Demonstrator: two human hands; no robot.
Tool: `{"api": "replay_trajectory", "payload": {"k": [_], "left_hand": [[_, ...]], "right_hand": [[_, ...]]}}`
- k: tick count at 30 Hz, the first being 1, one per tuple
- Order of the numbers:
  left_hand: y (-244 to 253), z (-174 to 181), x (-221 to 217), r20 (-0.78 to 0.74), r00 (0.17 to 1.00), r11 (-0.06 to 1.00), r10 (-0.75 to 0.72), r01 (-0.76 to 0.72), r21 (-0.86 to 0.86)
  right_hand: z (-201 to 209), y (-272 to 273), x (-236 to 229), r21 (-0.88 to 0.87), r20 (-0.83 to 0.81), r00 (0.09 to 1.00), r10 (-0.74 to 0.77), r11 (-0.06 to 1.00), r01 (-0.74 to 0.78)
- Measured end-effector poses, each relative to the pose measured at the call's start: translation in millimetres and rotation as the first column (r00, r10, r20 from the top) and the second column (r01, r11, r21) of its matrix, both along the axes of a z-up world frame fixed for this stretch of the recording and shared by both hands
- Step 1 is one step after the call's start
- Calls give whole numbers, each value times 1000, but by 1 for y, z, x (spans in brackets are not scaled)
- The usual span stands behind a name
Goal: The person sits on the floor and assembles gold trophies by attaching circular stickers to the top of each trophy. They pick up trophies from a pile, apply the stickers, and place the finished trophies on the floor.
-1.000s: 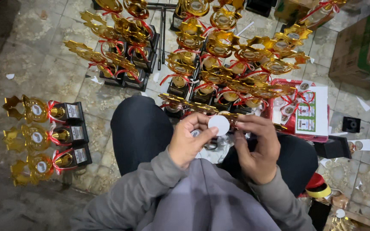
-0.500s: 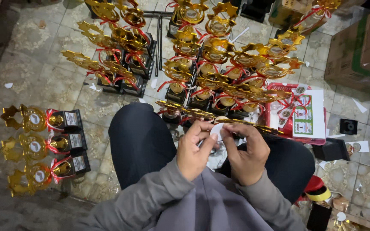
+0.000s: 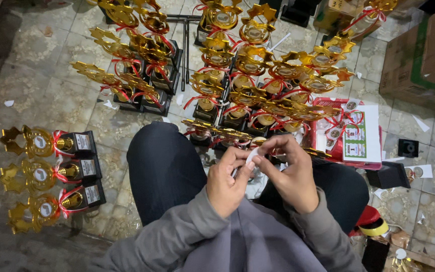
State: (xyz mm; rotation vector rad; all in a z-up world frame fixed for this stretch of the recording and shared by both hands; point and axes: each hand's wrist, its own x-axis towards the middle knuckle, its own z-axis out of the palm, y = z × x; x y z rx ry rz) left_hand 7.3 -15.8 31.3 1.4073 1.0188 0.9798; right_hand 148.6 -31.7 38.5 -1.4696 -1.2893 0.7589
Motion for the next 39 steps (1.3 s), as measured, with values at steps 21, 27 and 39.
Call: {"api": "replay_trajectory", "payload": {"k": [21,27,39], "left_hand": [[17,-24,-4,120,993,1000,-5,5,-1],[17,-36,-2,296,943,934,150,-37,-354],[24,-33,-24,-70,988,990,-136,132,-53]], "right_hand": [[-11,-4,27,-8,-372,925,73,997,-82],[-1,-3,36,-84,-37,985,168,982,-171],[28,8,-2,91,800,566,198,893,-440]]}}
